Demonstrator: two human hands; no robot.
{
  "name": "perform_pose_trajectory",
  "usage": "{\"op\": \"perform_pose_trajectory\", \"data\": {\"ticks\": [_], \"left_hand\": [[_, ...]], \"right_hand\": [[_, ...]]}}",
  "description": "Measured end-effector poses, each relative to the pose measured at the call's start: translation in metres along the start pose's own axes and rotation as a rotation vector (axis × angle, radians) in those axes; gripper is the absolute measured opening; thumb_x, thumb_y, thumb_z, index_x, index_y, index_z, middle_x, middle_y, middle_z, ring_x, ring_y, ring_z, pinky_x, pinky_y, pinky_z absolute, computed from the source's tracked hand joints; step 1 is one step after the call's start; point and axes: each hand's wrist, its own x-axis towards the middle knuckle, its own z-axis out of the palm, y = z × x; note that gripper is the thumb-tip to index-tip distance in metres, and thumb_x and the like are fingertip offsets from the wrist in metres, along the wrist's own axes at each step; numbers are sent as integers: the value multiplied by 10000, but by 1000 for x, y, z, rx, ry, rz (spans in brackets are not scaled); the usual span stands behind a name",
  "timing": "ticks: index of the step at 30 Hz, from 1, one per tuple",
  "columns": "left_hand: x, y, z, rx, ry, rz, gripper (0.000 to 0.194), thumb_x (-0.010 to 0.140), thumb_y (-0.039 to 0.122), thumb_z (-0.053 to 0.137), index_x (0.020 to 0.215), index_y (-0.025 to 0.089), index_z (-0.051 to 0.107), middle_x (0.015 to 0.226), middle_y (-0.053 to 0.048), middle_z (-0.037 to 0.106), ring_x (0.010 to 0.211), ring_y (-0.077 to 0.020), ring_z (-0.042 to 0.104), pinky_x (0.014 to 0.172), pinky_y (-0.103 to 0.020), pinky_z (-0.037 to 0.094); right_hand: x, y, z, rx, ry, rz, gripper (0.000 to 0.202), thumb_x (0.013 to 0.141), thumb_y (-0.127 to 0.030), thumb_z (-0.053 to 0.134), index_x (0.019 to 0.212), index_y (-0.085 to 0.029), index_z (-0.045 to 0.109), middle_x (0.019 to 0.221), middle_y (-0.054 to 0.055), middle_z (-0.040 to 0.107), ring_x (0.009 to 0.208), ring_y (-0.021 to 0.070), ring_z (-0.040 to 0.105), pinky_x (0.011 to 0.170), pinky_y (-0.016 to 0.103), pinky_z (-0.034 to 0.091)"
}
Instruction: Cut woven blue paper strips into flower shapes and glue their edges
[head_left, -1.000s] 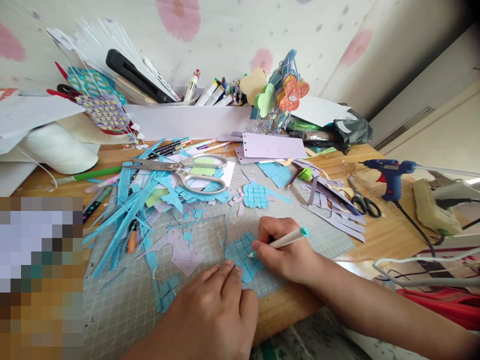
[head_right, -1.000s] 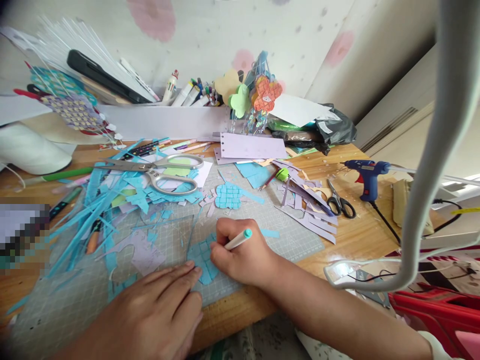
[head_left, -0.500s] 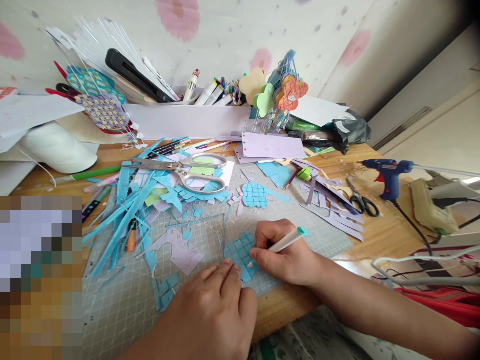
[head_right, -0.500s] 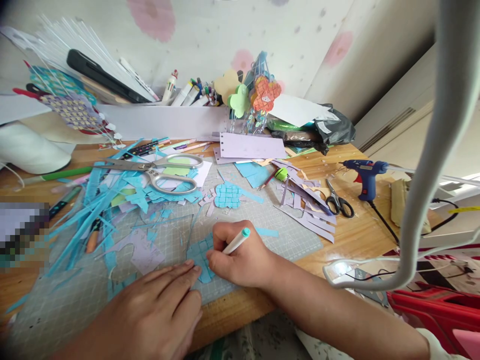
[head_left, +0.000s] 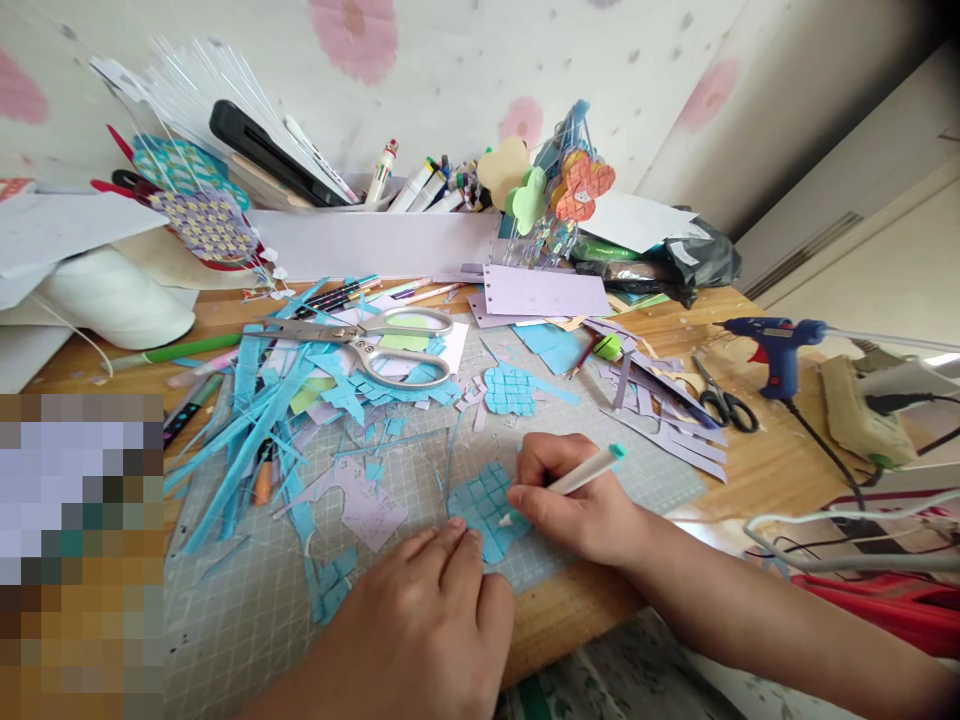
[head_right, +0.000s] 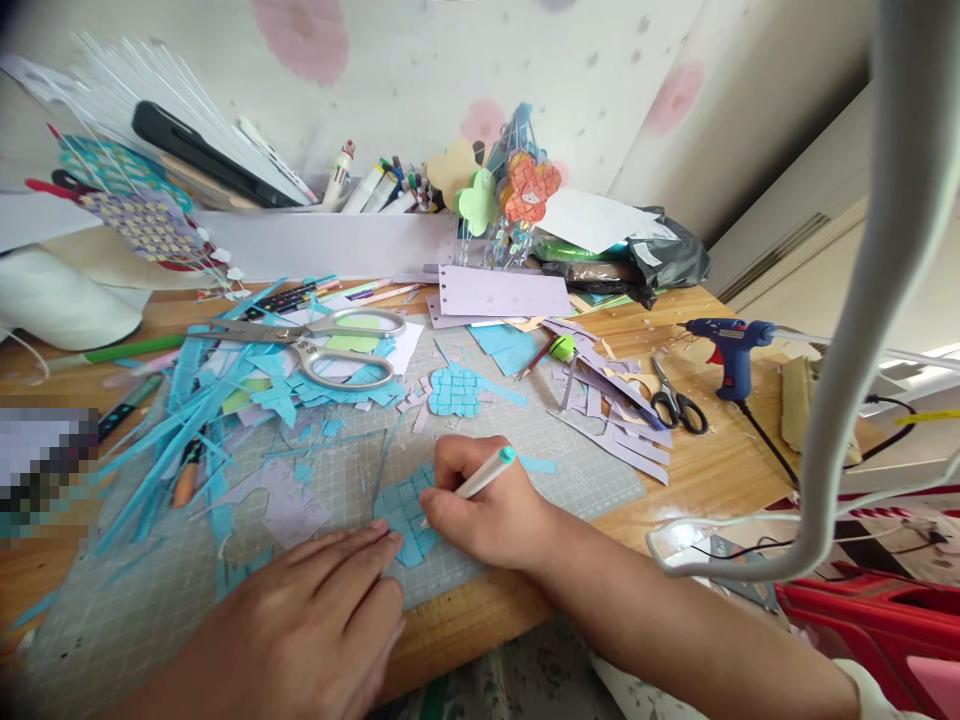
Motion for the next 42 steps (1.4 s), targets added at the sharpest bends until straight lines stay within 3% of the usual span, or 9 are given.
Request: {"op": "perform_pose_trajectory", "data": {"ticks": [10, 26, 31, 42], "left_hand": [[-1, 4, 4, 9, 23, -13, 187, 817, 148, 450, 781, 176, 632, 1047, -112, 723, 992, -243, 672, 862, -372, 554], [-1, 3, 5, -13, 33, -8, 189, 839, 147, 437, 777, 164, 616, 1014, -111, 728, 961, -237, 679, 875, -382, 543], [2, 1, 5, -17, 38, 4, 198, 846, 149, 433, 773, 163, 616, 1008, -110, 729, 964, -234, 677, 873, -375, 543], [1, 2, 5, 2, 60, -4, 186, 837, 159, 443, 757, 162, 611, 996, -123, 732, 938, -247, 686, 861, -371, 541]], "right_hand": [[5, 1, 5, 88, 160, 52, 256, 752, -284, 609, 604, -201, 417, 503, -64, 406, 464, 78, 337, 426, 201, 280], [5, 1, 9, -88, 73, 14, 230, 728, -216, 590, 564, -186, 432, 495, -57, 436, 461, 68, 341, 438, 189, 275], [5, 3, 10, -131, 132, -12, 237, 714, -175, 548, 548, -199, 381, 498, -55, 412, 460, 70, 336, 437, 192, 269], [7, 6, 10, -56, 131, 9, 263, 765, -261, 623, 597, -191, 433, 512, -57, 442, 467, 71, 356, 436, 188, 288]]}}
